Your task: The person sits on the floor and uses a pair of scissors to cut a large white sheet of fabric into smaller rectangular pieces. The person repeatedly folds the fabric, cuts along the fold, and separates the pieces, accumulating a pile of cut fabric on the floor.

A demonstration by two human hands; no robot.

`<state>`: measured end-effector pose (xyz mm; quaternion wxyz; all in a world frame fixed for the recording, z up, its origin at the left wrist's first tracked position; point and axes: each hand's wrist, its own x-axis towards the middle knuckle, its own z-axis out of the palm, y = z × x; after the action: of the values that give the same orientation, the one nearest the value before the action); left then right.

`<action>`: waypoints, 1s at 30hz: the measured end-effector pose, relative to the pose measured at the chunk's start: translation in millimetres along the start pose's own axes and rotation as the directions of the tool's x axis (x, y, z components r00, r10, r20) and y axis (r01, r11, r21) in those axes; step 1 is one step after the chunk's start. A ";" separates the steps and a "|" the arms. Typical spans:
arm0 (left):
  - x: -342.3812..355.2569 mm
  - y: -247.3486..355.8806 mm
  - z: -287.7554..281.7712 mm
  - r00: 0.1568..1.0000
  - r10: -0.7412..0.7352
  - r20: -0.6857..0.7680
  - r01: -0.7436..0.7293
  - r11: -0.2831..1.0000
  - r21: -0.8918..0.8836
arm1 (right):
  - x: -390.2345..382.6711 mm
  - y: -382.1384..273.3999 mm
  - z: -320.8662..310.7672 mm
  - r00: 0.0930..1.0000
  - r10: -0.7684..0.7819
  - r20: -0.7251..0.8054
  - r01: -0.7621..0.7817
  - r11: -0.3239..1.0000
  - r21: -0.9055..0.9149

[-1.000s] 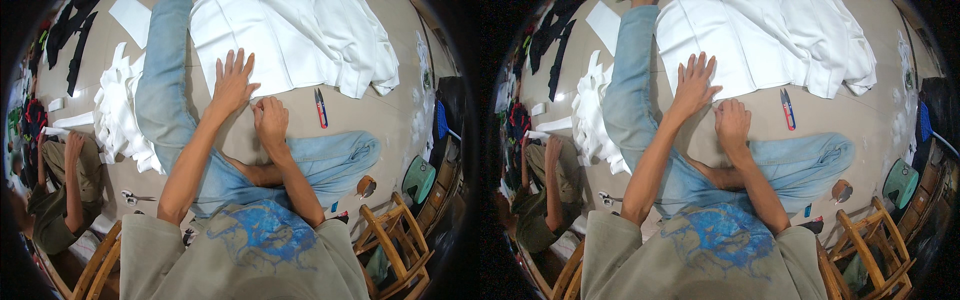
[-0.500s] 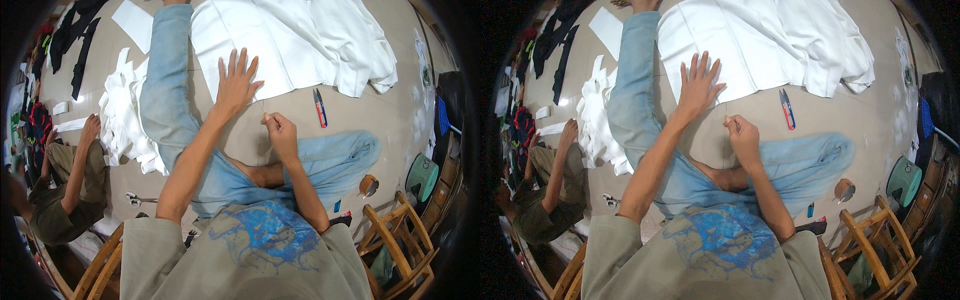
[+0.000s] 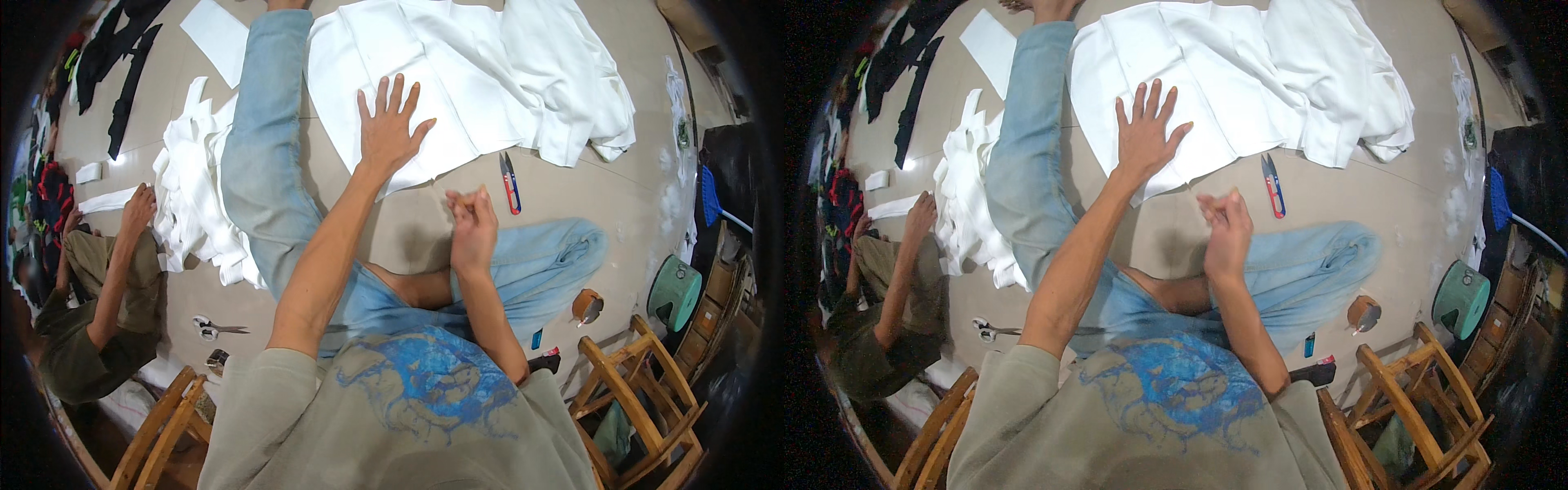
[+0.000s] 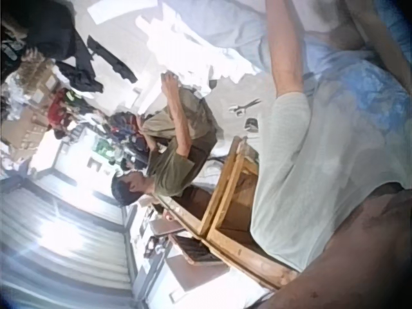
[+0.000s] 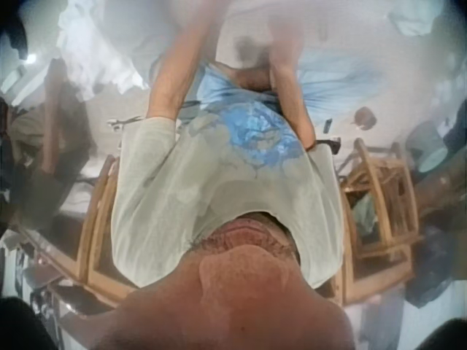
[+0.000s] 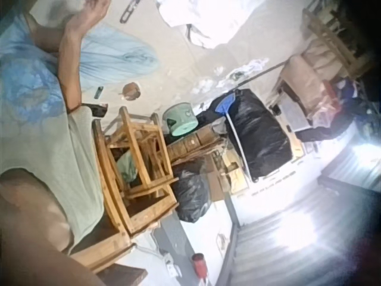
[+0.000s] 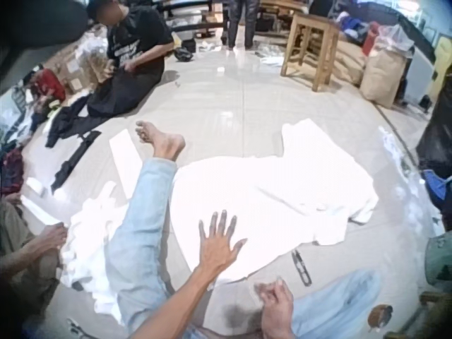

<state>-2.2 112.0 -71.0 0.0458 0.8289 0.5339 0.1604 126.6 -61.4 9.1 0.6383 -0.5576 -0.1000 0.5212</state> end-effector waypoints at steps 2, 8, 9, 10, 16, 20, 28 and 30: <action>2.2 5.3 2.8 1.000 0.006 -0.009 -0.006 1.000 -0.015 | -20.7 -11.7 -39.5 0.992 0.076 -0.103 -0.066 0.993 0.101; -3.7 -0.1 -2.3 0.999 -0.038 -0.017 0.038 0.999 0.000 | -143.4 -96.6 -177.4 0.979 0.118 -0.168 -0.091 0.983 0.162; -3.3 -0.3 -2.1 0.999 -0.041 -0.020 0.041 0.999 0.000 | -167.5 -113.2 -201.7 0.974 0.119 -0.191 -0.084 0.979 0.185; -2.0 0.9 -1.1 0.999 -0.049 -0.021 0.049 0.999 -0.005 | -191.1 -125.4 -231.6 0.972 0.126 -0.199 -0.091 0.980 0.176; -13.8 31.6 6.8 0.999 -0.040 -0.005 0.039 0.991 -0.125 | -194.8 -118.1 -265.4 0.813 -0.006 -0.583 -0.370 0.768 -0.523; -13.8 28.7 -11.8 0.999 -0.018 -0.040 0.011 0.984 -0.175 | -118.3 -115.2 -109.9 0.706 -0.708 -0.009 0.270 0.280 -0.921; 33.8 -27.9 -15.4 0.989 -0.081 -0.126 0.079 0.997 -0.023 | -17.9 -44.7 -19.3 0.985 0.070 0.158 0.157 0.020 -0.987; 45.9 -42.9 -6.1 0.987 -0.085 -0.140 0.089 0.996 0.024 | -22.5 -34.1 -29.9 0.983 -0.016 0.181 0.182 0.107 -0.978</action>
<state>-24.1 171.0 -65.9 0.0030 0.7923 0.5738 0.2075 156.9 -91.4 36.5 0.1308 -0.7986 -0.4976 0.3122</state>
